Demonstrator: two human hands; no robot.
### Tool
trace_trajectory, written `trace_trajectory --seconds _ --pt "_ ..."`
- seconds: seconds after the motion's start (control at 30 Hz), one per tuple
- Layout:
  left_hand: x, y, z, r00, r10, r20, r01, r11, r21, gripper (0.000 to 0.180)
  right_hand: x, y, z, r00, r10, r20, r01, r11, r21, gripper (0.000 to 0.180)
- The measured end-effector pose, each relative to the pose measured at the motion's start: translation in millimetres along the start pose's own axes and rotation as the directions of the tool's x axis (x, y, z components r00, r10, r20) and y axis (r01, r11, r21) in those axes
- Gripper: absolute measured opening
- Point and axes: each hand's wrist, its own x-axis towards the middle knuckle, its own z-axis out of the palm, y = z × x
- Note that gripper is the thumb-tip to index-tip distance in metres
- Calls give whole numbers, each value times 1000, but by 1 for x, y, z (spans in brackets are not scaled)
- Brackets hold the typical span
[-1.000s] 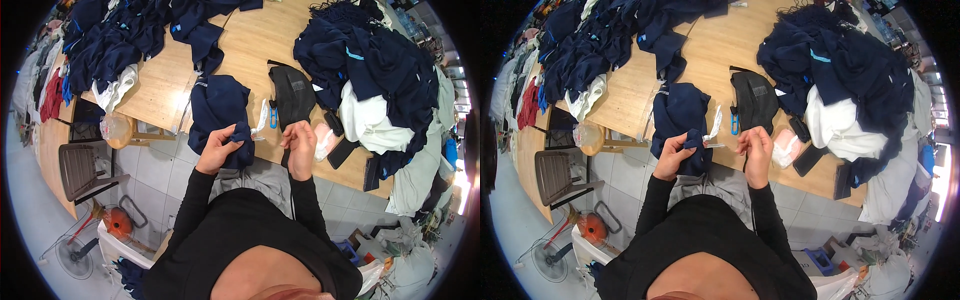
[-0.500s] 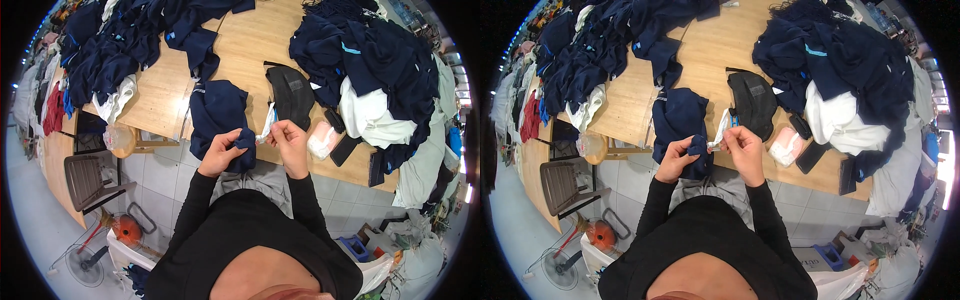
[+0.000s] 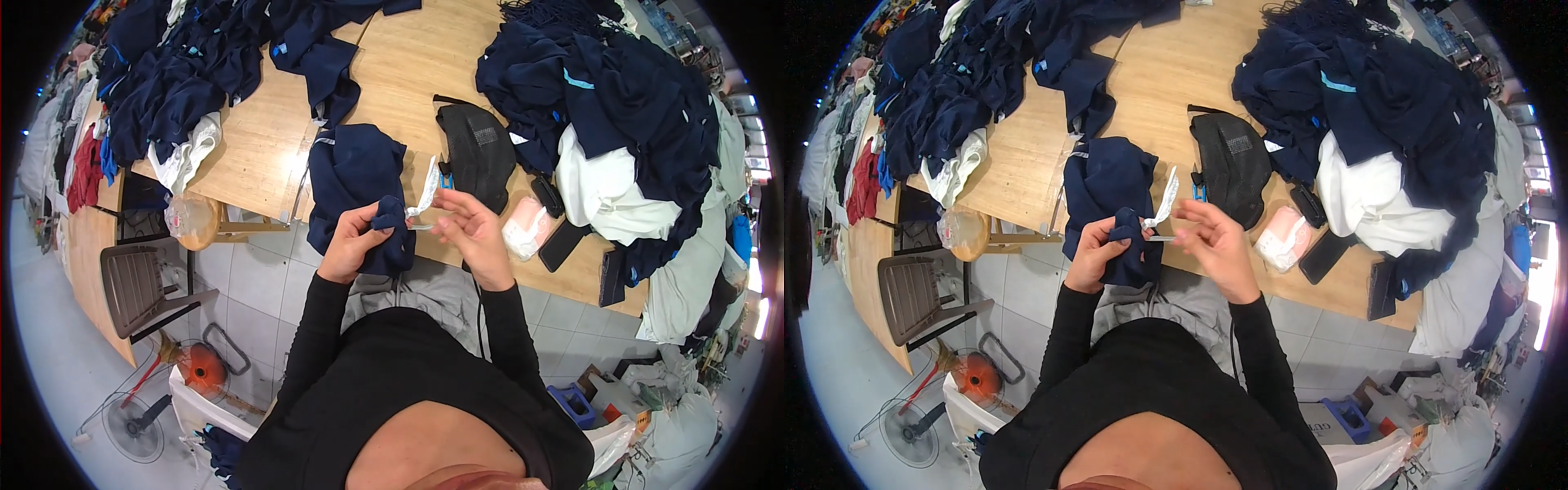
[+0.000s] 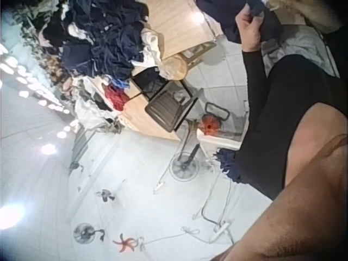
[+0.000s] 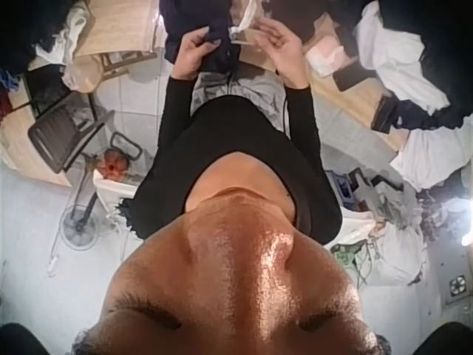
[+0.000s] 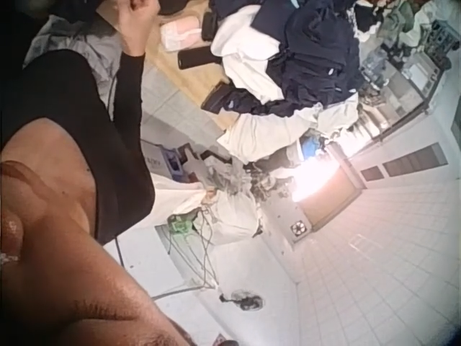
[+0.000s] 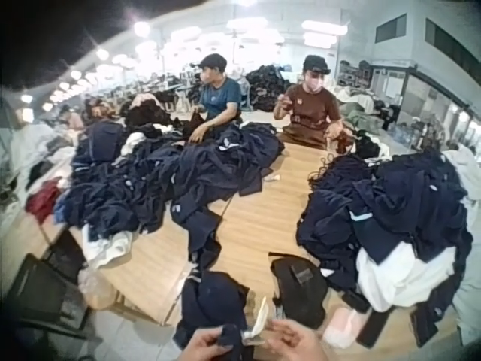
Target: Inspecting dark blue garments and trimming excess threads using thread snips.
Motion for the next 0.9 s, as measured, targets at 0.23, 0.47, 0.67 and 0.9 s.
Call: trace_trajectory --seconds 0.23,0.47,0.67,0.9 --pt "2 -4 7 1000 9 12 -9 999 31 29 11 3 -3 979 -124 -165 131 991 31 24" --pt "8 0 3 999 36 19 -38 995 97 27 7 -7 -37 906 -225 -358 221 974 -51 9" --pt "10 3 7 998 -39 47 35 997 71 29 -2 4 -8 961 -158 -225 166 986 15 18" --pt "3 0 1 999 42 -30 -40 997 59 29 -4 -12 -60 933 -144 -329 261 903 343 17"
